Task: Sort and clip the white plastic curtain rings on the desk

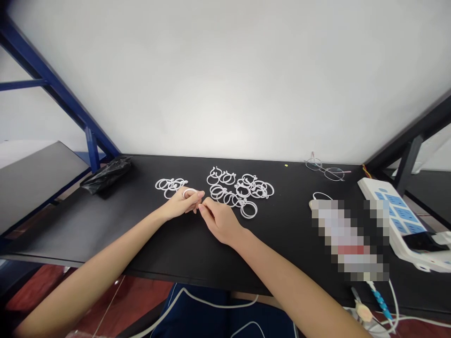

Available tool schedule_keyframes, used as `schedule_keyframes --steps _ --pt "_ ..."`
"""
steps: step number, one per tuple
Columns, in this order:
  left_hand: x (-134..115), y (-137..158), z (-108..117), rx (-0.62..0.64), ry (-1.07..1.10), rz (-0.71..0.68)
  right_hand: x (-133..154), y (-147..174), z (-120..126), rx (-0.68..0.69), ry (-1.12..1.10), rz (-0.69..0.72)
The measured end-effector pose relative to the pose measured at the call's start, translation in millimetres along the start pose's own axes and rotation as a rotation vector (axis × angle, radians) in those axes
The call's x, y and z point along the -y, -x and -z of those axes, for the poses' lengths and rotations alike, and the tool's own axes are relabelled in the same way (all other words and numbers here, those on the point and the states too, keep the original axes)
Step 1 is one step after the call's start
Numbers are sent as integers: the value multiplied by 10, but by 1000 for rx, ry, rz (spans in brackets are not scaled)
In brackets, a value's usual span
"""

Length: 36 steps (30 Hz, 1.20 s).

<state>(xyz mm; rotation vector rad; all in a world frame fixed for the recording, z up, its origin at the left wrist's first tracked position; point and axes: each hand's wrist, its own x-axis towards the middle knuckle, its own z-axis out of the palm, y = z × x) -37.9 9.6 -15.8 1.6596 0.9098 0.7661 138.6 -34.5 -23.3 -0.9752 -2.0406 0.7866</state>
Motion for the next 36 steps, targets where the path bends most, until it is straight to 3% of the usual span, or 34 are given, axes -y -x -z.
schedule_keyframes --steps 11,16,23,31,36 --pt "22 -17 7 -6 38 -33 16 -4 4 11 -14 -19" --pt "46 -31 -8 -18 125 20 6 -8 4 20 -7 -22" --pt "32 -44 36 -132 381 85 -8 -4 -2 9 6 -32" --pt "-17 -71 91 -361 645 152 -39 1 -5 1 -9 -45" --pt "19 -83 153 -354 835 188 -41 5 3 2 -8 -50"
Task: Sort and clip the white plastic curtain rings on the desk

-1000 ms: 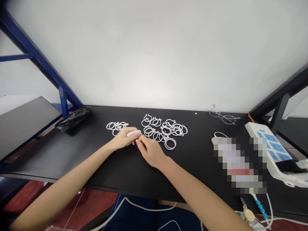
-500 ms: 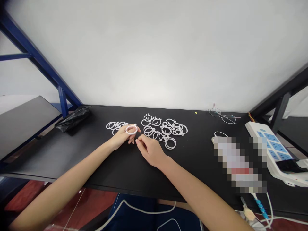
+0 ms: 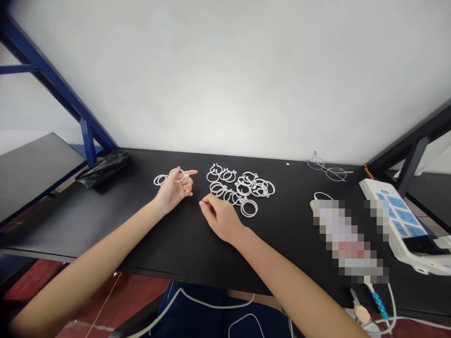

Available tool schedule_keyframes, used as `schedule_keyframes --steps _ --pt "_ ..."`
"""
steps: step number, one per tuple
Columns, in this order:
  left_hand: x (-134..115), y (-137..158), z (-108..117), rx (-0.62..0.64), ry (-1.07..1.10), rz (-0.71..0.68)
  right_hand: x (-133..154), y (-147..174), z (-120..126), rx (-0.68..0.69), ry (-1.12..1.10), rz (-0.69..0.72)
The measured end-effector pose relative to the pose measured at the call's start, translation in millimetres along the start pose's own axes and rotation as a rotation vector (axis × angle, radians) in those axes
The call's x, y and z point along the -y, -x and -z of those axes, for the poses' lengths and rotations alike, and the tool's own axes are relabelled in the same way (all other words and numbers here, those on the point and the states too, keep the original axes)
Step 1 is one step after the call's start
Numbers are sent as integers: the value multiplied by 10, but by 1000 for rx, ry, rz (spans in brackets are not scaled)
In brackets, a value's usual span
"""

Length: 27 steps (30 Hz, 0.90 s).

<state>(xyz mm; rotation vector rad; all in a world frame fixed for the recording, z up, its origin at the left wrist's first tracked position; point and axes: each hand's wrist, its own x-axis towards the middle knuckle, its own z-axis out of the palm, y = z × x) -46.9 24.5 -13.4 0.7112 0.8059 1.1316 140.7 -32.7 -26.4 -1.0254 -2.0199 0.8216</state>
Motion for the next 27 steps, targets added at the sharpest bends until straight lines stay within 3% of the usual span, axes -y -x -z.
schedule_keyframes --steps 8,14,20,27 --pt "-61 -23 72 -115 335 91 -11 -6 2 -41 -8 3" --pt "-59 -11 33 -179 387 136 -6 -7 7 -45 -8 10" --pt "-51 17 7 -145 396 165 -1 -7 9 -65 -9 18" --pt "-46 42 -24 -68 365 181 -139 -79 69 -303 328 134"
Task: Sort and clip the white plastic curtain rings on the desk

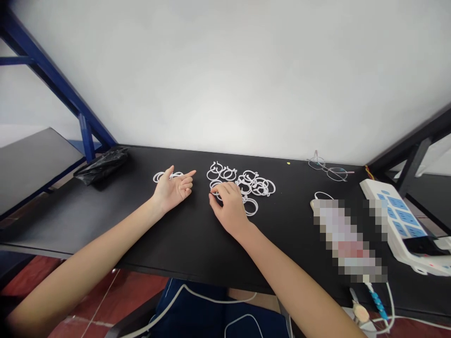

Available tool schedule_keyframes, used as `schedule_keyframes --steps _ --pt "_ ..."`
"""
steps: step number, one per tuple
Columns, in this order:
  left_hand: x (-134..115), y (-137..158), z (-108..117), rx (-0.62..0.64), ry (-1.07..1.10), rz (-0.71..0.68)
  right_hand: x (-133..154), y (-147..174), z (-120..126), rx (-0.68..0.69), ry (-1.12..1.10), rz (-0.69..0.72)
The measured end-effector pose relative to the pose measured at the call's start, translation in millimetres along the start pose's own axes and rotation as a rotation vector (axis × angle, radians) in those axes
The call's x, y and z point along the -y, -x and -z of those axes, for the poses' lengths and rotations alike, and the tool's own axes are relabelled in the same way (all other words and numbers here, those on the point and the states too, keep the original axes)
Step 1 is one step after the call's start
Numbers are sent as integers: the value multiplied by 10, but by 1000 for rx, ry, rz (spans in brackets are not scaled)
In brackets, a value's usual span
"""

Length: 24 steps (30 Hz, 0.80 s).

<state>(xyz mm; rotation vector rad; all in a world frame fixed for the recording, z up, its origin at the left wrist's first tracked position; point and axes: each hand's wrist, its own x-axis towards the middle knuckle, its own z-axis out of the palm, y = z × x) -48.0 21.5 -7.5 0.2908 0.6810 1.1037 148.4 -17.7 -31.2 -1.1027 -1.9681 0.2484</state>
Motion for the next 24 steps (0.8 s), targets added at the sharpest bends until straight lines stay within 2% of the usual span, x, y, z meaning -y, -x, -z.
schedule_keyframes --steps 4,8,17,24 --pt "-8 8 -12 -3 -24 -20 -95 -21 8 52 124 30" --pt "-11 -7 -20 -10 -89 -41 -133 -22 4 106 134 2" --pt "31 -34 -1 37 -243 -69 -147 -14 -27 81 127 -32" --pt "97 -36 2 124 -499 -78 -131 -22 -18 92 115 -47"
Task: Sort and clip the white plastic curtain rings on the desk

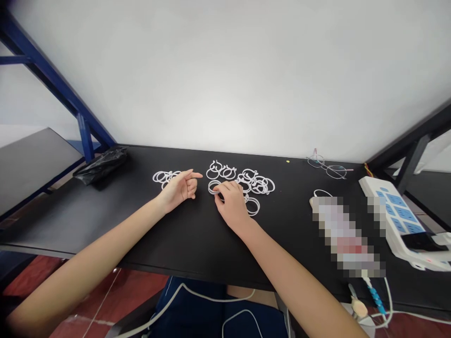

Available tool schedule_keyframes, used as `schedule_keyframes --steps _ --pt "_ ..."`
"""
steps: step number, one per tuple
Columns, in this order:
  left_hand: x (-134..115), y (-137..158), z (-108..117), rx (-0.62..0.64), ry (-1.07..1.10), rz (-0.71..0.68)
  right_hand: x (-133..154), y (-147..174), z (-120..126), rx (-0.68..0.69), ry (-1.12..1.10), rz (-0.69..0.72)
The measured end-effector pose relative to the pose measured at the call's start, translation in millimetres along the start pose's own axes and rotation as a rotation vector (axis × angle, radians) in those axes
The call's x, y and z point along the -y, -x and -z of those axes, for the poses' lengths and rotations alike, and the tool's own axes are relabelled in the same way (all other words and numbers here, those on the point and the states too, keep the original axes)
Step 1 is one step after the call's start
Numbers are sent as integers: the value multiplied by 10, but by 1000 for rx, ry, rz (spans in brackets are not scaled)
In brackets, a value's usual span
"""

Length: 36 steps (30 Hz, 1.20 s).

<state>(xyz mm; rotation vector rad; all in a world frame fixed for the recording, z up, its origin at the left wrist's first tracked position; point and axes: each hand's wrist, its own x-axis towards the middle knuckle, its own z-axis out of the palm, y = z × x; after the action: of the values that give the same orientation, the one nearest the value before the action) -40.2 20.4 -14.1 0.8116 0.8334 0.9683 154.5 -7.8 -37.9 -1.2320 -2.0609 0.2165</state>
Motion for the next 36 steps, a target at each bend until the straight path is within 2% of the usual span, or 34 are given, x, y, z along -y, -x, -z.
schedule_keyframes --steps 5,8,10,13,17,28,36 --pt "70 46 -67 93 -324 -69 -18 3 -4 29 13 -34" --pt "155 41 -71 105 -600 -166 -35 6 -16 42 21 -44" --pt "201 29 -64 107 -673 -225 -42 6 -25 33 14 -42" --pt "218 15 -57 90 -638 -193 -44 4 -30 24 -3 -37" --pt "185 10 -57 135 -616 -118 -33 -2 -17 -12 -53 -34" --pt "169 21 -73 107 -555 -151 39 -11 27 -255 -287 7" --pt "166 19 -53 114 -564 -116 60 -17 50 -287 -317 -58"
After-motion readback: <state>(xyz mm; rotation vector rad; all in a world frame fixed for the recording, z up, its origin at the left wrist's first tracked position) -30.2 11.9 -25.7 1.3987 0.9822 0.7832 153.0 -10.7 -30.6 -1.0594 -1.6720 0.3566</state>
